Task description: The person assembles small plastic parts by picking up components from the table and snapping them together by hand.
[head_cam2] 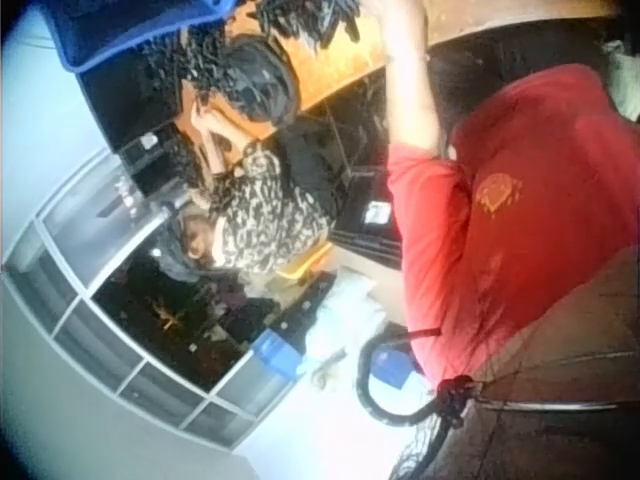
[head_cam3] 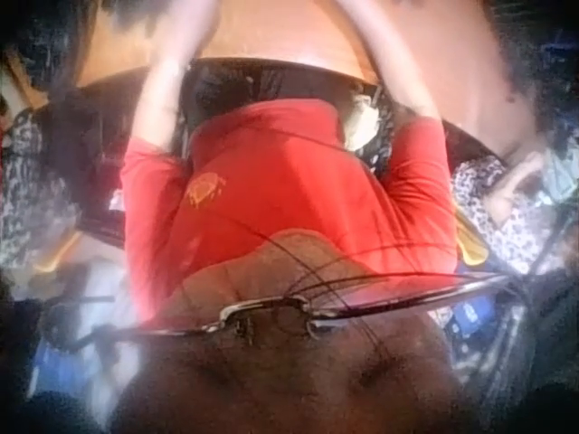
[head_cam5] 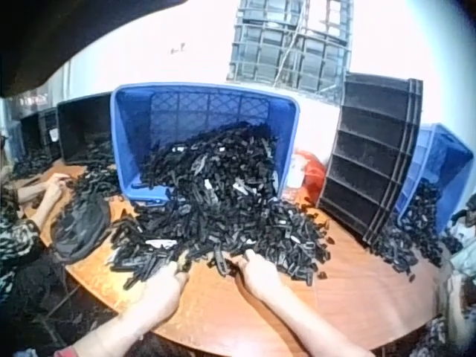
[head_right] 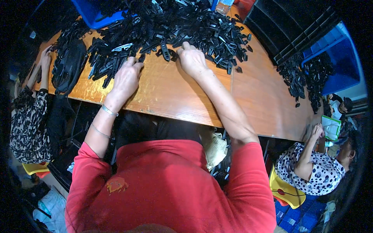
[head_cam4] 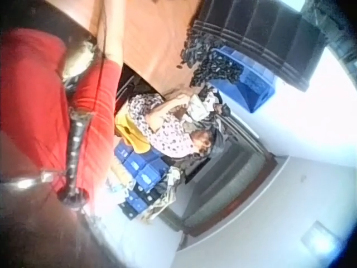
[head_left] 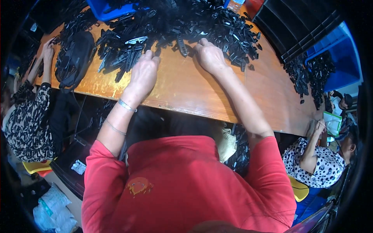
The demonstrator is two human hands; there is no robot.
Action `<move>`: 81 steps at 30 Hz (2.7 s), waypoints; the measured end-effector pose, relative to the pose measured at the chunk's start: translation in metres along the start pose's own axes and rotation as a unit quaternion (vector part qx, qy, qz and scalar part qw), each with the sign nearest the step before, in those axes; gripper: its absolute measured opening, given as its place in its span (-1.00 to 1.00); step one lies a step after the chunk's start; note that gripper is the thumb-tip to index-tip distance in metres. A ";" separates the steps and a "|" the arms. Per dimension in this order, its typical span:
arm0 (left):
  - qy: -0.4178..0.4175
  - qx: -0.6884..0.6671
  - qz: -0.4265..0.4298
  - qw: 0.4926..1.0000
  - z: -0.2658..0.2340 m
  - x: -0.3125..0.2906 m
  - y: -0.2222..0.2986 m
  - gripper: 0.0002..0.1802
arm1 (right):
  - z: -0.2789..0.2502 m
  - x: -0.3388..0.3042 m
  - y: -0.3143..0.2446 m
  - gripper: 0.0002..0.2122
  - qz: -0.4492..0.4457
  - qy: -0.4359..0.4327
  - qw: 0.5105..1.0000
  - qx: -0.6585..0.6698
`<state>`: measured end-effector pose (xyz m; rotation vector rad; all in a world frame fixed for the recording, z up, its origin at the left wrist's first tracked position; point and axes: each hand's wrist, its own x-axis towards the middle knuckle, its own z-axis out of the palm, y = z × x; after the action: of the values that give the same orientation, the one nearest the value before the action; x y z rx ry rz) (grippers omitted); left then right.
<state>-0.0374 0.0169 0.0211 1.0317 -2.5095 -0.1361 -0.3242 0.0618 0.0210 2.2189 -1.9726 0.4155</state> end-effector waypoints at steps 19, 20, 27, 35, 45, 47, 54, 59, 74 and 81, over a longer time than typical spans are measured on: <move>0.016 -0.176 0.021 0.984 -0.009 -0.031 0.033 -0.77 | -0.026 -0.060 -0.031 -0.80 0.060 -0.044 0.971 0.229; 0.021 -0.167 0.017 0.986 -0.006 -0.032 0.032 -0.71 | -0.028 -0.061 -0.037 -0.76 0.068 -0.050 0.969 0.231; 0.043 -0.111 0.034 0.992 -0.013 -0.033 0.028 -0.61 | -0.027 -0.073 -0.051 -0.62 0.085 -0.059 0.971 0.213; 0.081 -0.112 0.062 0.989 -0.006 -0.035 0.007 -0.62 | -0.029 -0.088 -0.059 -0.61 0.078 -0.020 0.960 0.269; 0.079 -0.196 -0.004 0.977 0.005 -0.043 0.004 -0.78 | -0.020 -0.074 -0.082 -0.76 0.032 0.020 0.976 0.216; 0.078 -0.193 -0.001 0.978 0.008 -0.044 0.001 -0.77 | -0.017 -0.064 -0.093 -0.77 -0.009 0.050 0.974 0.222; 0.076 -0.213 -0.004 0.974 0.011 -0.046 -0.002 -0.74 | -0.008 -0.054 -0.100 -0.78 0.020 0.011 0.980 0.196; 0.079 -0.229 0.006 0.970 0.014 -0.042 0.003 -0.79 | -0.006 -0.046 -0.096 -0.81 -0.031 0.009 0.976 0.215; -0.075 -0.177 -0.141 0.971 -0.113 -0.114 -0.098 -0.67 | -0.009 -0.026 -0.034 -0.93 0.023 0.077 0.991 0.110; 0.042 0.064 0.112 0.991 -0.057 -0.013 -0.041 -0.73 | 0.004 0.018 0.008 -0.75 -0.016 -0.014 0.997 0.075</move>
<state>0.0216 -0.0001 0.0584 0.7760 -2.5622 0.1347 -0.3297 0.0423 0.0217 2.3534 -1.9783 0.5497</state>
